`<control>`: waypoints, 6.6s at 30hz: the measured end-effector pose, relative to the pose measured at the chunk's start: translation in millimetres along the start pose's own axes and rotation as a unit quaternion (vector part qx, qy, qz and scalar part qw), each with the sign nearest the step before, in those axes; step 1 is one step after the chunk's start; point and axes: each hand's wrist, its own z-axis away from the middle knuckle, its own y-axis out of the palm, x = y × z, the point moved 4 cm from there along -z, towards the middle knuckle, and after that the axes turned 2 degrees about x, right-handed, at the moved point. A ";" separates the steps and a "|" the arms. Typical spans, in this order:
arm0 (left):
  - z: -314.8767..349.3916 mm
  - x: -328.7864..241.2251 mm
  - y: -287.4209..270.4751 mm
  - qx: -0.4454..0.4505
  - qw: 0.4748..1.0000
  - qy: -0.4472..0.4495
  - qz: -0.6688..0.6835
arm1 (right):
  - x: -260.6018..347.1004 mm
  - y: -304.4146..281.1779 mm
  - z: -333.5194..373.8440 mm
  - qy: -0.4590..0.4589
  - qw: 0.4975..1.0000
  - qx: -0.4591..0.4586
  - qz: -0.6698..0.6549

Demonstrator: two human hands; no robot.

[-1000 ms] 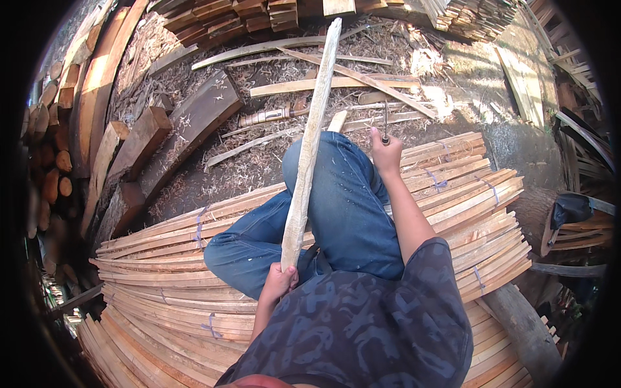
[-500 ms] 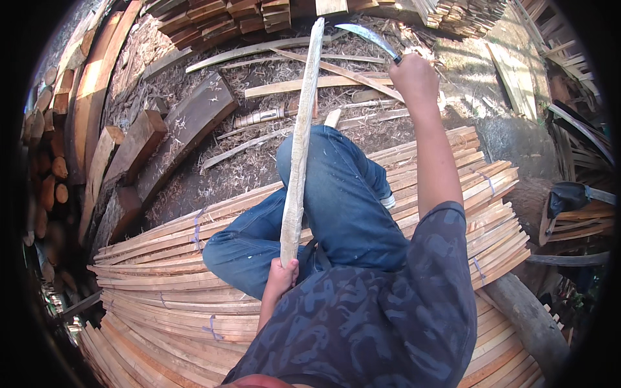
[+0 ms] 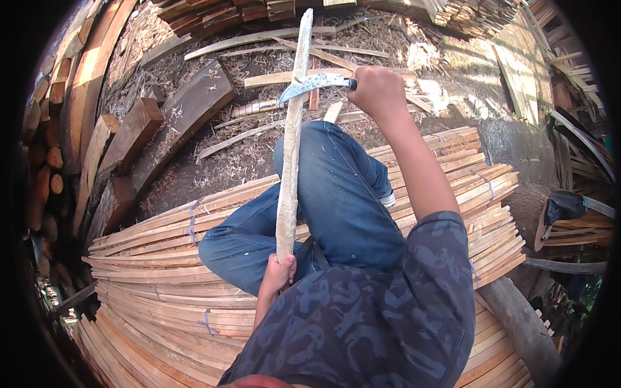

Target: The person sits cross-legged on a pile of wooden planks and uses a knife to shave thin strips from a long piece of wood held between their legs. They repeatedly scrape the blade along the wood to remove bark and smooth the surface.

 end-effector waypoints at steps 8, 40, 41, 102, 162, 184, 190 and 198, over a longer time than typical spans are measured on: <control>-1.7 12.9 -8.4 0.008 1.000 -0.002 -0.009 | 25.4 -5.2 29.4 -0.066 0.997 0.044 -0.012; -4.0 8.2 -4.2 0.036 0.999 0.016 0.017 | -20.5 8.1 -60.2 0.046 0.998 0.019 0.025; -4.5 7.7 -4.6 0.036 0.999 0.018 0.021 | -37.5 10.9 -76.0 0.042 0.999 -0.004 0.026; -4.9 15.7 -17.0 0.099 0.990 0.073 0.063 | -15.2 69.5 -17.3 0.124 0.920 0.148 -0.342; 115.9 -407.8 153.0 0.067 0.616 0.644 -0.449 | 46.6 -52.7 44.9 0.253 0.708 0.096 -0.652; -6.6 -298.1 23.4 0.090 0.866 0.279 -0.406 | 9.8 -59.5 53.2 0.265 0.649 -0.013 -0.713; -6.7 -157.3 -27.1 0.264 0.876 0.011 -0.404 | 0.1 -90.5 67.2 0.285 0.627 -0.123 -0.714; 41.0 -119.6 -58.8 0.049 0.962 0.002 -0.267 | 11.8 -91.3 63.2 0.224 0.643 -0.060 -0.730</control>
